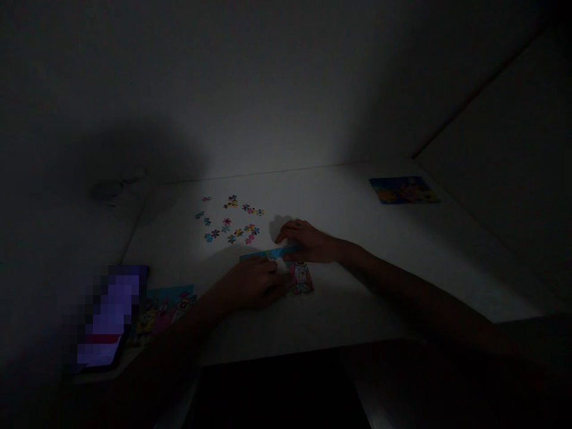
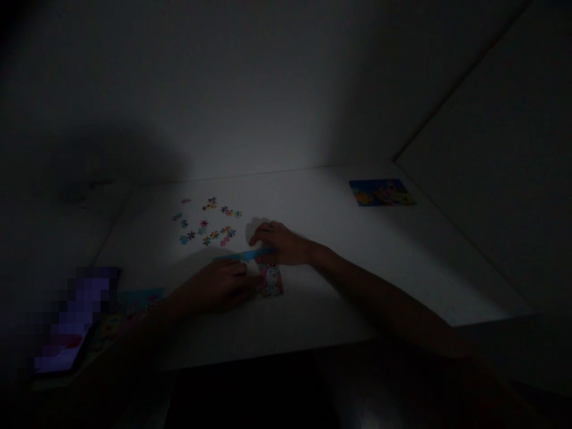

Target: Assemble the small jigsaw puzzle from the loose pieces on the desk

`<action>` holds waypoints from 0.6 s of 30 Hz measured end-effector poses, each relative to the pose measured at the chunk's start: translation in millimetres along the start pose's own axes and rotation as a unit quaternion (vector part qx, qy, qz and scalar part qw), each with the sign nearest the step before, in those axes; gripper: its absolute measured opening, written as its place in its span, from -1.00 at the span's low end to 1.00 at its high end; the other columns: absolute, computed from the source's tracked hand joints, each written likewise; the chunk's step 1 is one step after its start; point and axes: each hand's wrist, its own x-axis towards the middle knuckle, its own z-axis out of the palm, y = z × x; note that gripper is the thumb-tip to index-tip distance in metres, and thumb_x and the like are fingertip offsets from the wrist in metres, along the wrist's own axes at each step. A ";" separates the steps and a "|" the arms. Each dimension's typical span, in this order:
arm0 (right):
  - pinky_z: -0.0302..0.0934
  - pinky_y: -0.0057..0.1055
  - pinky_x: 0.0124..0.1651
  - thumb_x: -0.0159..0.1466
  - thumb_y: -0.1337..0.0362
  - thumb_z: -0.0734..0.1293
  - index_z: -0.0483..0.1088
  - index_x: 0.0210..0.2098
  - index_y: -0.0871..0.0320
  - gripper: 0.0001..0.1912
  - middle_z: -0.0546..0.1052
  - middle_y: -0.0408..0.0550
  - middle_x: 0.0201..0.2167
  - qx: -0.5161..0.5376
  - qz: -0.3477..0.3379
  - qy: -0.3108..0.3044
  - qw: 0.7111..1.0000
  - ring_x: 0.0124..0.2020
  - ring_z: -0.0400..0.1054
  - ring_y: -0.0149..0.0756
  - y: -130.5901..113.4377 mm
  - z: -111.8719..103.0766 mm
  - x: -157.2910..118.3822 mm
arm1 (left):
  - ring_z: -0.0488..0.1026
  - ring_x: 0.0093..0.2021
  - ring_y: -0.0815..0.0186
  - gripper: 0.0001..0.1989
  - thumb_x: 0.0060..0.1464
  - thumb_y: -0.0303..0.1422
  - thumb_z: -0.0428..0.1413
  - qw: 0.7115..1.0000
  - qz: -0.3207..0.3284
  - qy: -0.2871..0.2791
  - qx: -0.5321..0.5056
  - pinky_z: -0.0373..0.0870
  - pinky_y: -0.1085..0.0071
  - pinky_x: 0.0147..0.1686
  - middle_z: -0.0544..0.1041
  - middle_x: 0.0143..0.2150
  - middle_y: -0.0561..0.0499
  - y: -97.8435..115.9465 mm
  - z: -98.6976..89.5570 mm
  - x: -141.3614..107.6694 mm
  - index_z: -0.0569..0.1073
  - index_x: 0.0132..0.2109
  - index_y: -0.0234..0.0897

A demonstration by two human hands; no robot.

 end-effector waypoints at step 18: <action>0.05 0.02 0.29 0.25 -0.09 0.31 0.30 0.19 0.12 -0.37 0.30 0.19 0.26 0.031 0.081 0.169 0.982 0.29 0.17 -0.02 -21.9 25.2 -46.2 | 0.21 0.30 -0.06 -0.44 0.27 -0.14 0.02 0.953 -0.251 0.157 0.060 0.23 -0.03 0.20 0.25 0.30 -0.33 23.9 24.9 -57.4 0.22 0.29 -0.33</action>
